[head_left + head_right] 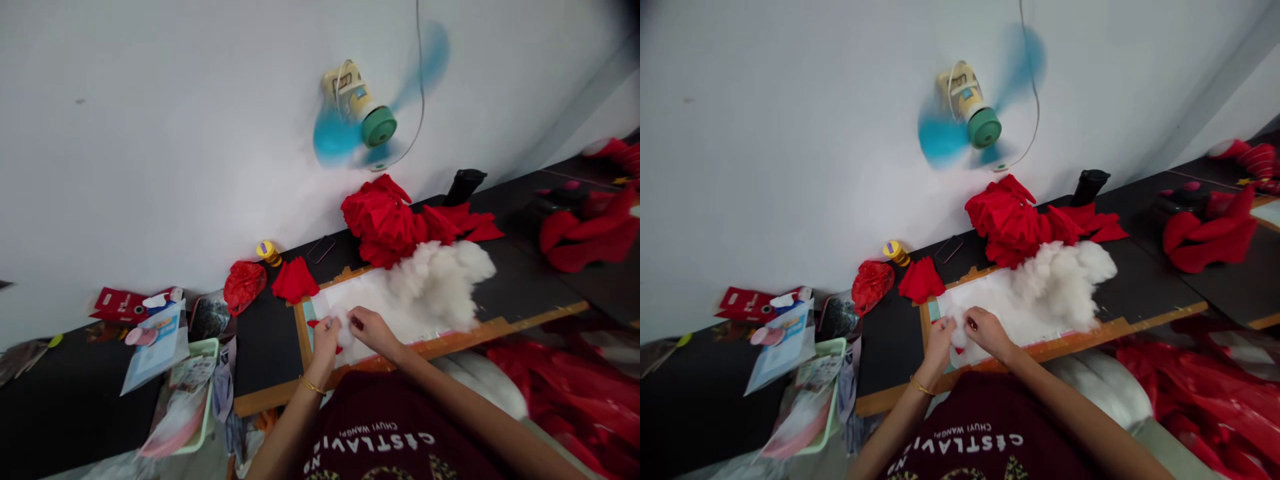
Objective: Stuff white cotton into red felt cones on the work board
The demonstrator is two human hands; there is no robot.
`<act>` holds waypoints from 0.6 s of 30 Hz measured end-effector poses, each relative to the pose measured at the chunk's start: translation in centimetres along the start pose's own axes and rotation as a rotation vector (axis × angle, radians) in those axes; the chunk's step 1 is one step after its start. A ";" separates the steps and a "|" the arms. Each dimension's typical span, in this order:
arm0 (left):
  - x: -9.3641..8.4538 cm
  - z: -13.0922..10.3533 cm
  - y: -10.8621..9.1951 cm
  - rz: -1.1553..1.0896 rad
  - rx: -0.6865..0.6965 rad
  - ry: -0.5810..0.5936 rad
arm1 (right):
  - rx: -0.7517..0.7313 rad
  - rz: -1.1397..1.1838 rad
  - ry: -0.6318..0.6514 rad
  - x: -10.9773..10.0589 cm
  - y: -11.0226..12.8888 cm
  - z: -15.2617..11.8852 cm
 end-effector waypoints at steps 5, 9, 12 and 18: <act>-1.3 0.4 0.0 0.033 0.041 -0.031 | 0.135 0.171 -0.033 -1.1 -2.1 0.0; -0.1 0.2 -0.2 0.109 0.060 0.060 | 0.110 0.374 0.077 0.4 -1.4 0.1; 0.4 0.1 -0.5 0.153 0.083 0.088 | 0.146 0.363 0.045 0.2 -1.7 0.2; -0.9 0.2 -0.4 0.103 0.069 0.013 | 0.236 0.263 -0.049 -1.1 -3.3 -0.2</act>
Point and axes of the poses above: each hand's wrist, its own z-axis towards the middle knuckle, its own x-axis out of the palm, y = z × x, the point moved 9 cm from there along z, towards the middle knuckle
